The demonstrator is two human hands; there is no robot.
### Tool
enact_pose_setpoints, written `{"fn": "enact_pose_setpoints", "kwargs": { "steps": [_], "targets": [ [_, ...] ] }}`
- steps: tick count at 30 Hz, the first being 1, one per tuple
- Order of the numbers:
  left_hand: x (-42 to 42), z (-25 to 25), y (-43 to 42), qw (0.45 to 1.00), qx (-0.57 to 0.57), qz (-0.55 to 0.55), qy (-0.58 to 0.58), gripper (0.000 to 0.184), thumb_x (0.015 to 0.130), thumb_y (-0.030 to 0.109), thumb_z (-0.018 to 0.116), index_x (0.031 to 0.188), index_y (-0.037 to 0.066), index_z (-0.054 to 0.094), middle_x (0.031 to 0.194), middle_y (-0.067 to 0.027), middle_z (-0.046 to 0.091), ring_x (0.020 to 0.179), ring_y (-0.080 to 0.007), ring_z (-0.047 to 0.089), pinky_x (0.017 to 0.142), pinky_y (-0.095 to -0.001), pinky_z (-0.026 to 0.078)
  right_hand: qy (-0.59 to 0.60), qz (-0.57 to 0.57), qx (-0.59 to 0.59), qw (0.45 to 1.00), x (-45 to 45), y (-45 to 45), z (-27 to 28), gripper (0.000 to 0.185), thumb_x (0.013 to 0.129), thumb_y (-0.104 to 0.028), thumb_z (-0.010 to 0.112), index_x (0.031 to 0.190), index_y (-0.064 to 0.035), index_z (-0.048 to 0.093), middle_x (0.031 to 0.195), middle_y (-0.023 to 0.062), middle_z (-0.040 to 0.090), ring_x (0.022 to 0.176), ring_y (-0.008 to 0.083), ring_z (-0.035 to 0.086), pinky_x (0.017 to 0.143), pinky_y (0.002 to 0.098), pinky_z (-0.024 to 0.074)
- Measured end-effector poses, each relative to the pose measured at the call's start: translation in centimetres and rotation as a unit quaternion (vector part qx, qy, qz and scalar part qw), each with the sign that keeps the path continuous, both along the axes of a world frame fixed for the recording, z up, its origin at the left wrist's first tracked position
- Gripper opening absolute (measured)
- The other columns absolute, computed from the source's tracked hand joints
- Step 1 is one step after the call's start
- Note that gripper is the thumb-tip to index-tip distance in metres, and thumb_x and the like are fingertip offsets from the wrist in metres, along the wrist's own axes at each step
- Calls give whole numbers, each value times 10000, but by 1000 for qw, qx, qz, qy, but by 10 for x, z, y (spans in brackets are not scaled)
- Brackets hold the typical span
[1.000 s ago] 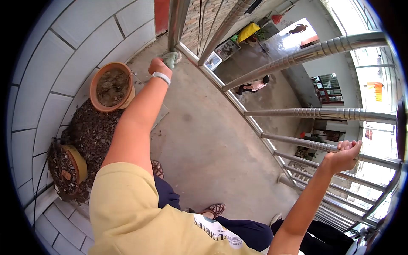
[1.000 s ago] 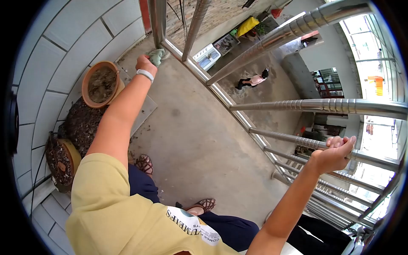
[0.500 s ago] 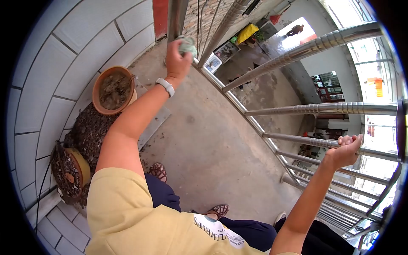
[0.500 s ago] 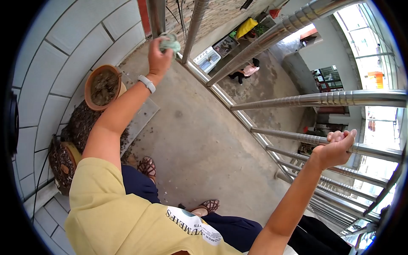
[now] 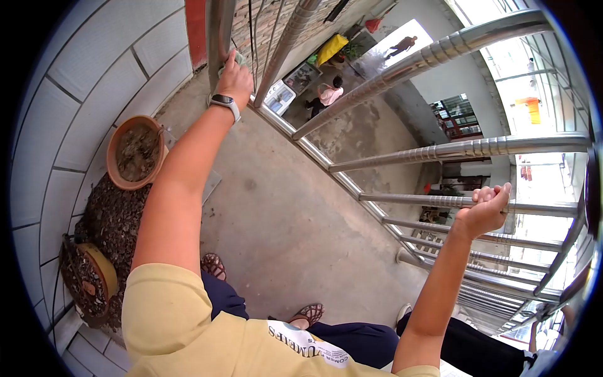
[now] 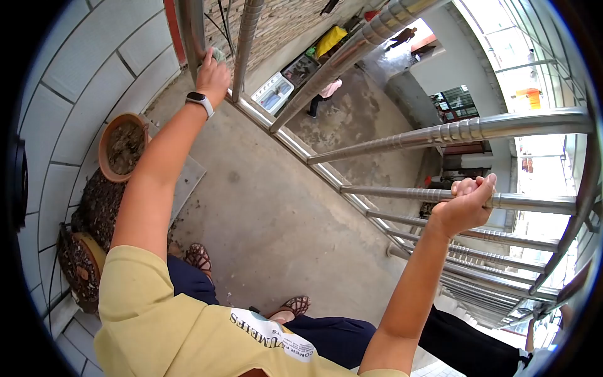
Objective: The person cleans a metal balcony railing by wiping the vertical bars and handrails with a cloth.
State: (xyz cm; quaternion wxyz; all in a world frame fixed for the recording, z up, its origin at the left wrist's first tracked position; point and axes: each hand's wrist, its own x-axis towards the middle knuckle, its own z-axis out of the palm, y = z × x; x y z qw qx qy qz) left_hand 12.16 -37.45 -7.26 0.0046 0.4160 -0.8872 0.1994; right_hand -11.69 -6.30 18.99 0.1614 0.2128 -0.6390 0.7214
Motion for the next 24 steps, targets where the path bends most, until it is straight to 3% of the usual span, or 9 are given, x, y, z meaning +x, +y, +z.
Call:
{"fn": "enact_pose_setpoints", "kwargs": {
  "steps": [4,7,9,11,17,19,21,23,24],
  "targets": [
    [-6,-8,-3,998,-54,17,26,226,795,130,444,928,103,625,875,-33,586,984,-211,515,1080,-448,71,4,-2,5,1000,2,-1,0,280,844,-251,553,649,-80,448,469,-40,327,413,48,299,396,207,252],
    [-3,-17,-8,996,-86,-4,9,223,792,138,456,958,117,603,888,-18,581,984,-194,508,1038,-434,167,7,8,1,1000,1,-1,-1,283,845,-255,553,646,-82,448,468,-41,326,411,48,293,396,207,248],
    [-2,-15,-10,1000,16,-20,-10,171,789,146,465,888,140,604,849,-12,574,927,-179,523,913,-391,289,6,6,1,1000,3,-1,1,283,844,-251,556,645,-82,448,470,-42,324,414,47,293,397,208,247],
    [1,-24,-8,999,-9,-34,-14,187,826,170,449,891,175,625,897,-4,585,904,-180,553,823,-379,309,0,10,-2,1000,4,-2,0,282,844,-247,559,644,-83,448,472,-43,322,416,47,293,397,208,247],
    [32,-17,16,965,-92,-123,214,81,731,103,504,765,121,575,796,-26,562,757,-201,553,724,-327,412,2,22,-10,1000,0,1,-1,279,844,-224,561,627,-90,449,473,-44,319,422,43,279,414,212,256],
    [42,-11,25,945,23,-117,306,251,690,26,525,927,92,575,993,-34,570,778,-240,537,774,-337,422,4,14,-4,1000,2,0,-1,276,844,-227,559,630,-86,457,471,-42,325,423,44,278,415,216,256],
    [48,-13,30,922,38,-122,365,294,674,1,511,948,82,581,989,-52,585,807,-283,539,765,-357,432,8,6,0,1000,3,0,0,274,843,-230,557,632,-81,465,470,-39,330,424,45,277,417,220,255],
    [52,-15,31,859,93,-21,503,229,694,50,499,896,83,601,930,-79,603,824,-331,541,736,-375,449,7,1,1,1000,3,-1,-1,266,841,-232,556,645,-69,480,470,-36,339,425,48,279,419,225,255],
    [53,-15,30,860,92,-21,501,229,694,50,499,896,83,601,930,-79,603,824,-331,541,736,-375,449,5,1,0,1000,3,-1,0,266,841,-232,556,645,-69,480,470,-36,339,425,48,279,419,225,255]
  ]
}}
